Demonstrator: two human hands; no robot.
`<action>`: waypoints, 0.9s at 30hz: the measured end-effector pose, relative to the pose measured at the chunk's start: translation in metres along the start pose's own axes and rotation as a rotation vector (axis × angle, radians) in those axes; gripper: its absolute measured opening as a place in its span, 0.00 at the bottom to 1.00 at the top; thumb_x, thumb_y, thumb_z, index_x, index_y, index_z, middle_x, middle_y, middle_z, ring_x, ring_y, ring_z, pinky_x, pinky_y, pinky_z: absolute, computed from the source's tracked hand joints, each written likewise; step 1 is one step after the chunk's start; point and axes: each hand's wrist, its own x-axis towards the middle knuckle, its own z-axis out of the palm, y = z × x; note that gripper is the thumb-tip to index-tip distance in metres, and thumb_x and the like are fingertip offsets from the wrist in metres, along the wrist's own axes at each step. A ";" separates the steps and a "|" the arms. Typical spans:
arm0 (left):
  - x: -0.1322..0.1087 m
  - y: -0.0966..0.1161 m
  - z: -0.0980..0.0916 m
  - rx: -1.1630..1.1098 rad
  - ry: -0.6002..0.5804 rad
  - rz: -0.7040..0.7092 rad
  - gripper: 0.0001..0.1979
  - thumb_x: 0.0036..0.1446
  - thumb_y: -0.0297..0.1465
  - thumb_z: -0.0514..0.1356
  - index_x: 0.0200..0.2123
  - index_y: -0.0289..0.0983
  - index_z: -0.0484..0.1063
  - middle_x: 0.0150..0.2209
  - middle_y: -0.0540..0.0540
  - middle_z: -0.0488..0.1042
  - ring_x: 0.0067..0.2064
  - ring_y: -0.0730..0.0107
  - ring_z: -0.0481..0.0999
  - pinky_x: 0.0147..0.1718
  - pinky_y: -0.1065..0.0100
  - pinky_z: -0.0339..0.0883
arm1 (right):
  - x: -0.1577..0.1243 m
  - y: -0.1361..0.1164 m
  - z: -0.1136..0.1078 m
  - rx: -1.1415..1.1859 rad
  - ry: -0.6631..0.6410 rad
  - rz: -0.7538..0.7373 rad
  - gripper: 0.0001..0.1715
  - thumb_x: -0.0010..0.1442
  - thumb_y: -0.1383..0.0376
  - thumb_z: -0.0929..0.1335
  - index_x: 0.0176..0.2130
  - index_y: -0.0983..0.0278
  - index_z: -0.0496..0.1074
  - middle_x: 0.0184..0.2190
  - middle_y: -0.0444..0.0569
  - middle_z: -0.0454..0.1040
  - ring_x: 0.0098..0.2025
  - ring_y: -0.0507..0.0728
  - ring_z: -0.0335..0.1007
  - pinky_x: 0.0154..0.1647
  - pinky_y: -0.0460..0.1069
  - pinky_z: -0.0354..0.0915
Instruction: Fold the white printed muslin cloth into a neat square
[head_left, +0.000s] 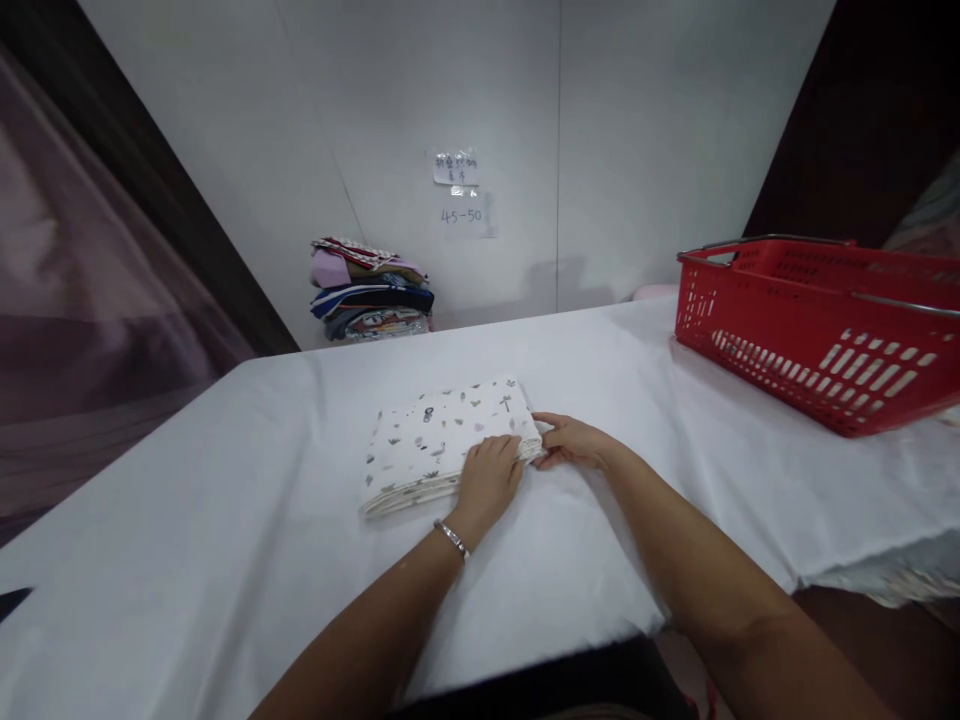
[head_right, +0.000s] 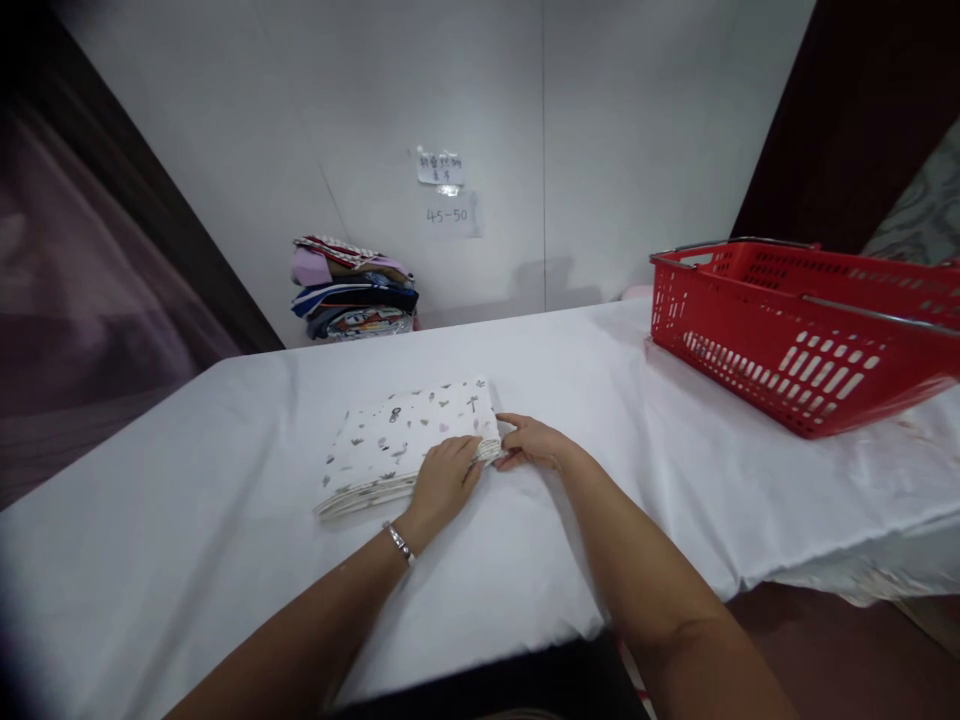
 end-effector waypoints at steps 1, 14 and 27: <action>-0.001 0.000 0.001 0.001 0.005 0.002 0.14 0.59 0.31 0.51 0.48 0.40 0.62 0.47 0.45 0.69 0.47 0.62 0.66 0.42 0.61 0.58 | -0.001 0.000 -0.001 0.004 -0.005 -0.001 0.47 0.49 0.77 0.65 0.63 0.68 0.41 0.29 0.49 0.76 0.29 0.53 0.74 0.36 0.51 0.73; -0.002 -0.003 0.003 0.025 0.005 0.024 0.13 0.59 0.30 0.50 0.49 0.40 0.62 0.46 0.44 0.69 0.47 0.62 0.66 0.42 0.60 0.58 | -0.001 -0.001 0.004 -0.064 0.032 -0.003 0.50 0.53 0.55 0.70 0.64 0.63 0.42 0.31 0.51 0.75 0.29 0.54 0.74 0.32 0.52 0.73; -0.008 -0.010 -0.003 -0.052 0.051 -0.003 0.12 0.58 0.36 0.53 0.44 0.40 0.66 0.45 0.44 0.70 0.47 0.62 0.66 0.44 0.60 0.60 | -0.004 -0.004 0.014 -0.105 0.065 -0.032 0.39 0.52 0.69 0.69 0.60 0.63 0.54 0.27 0.48 0.75 0.25 0.52 0.72 0.30 0.50 0.72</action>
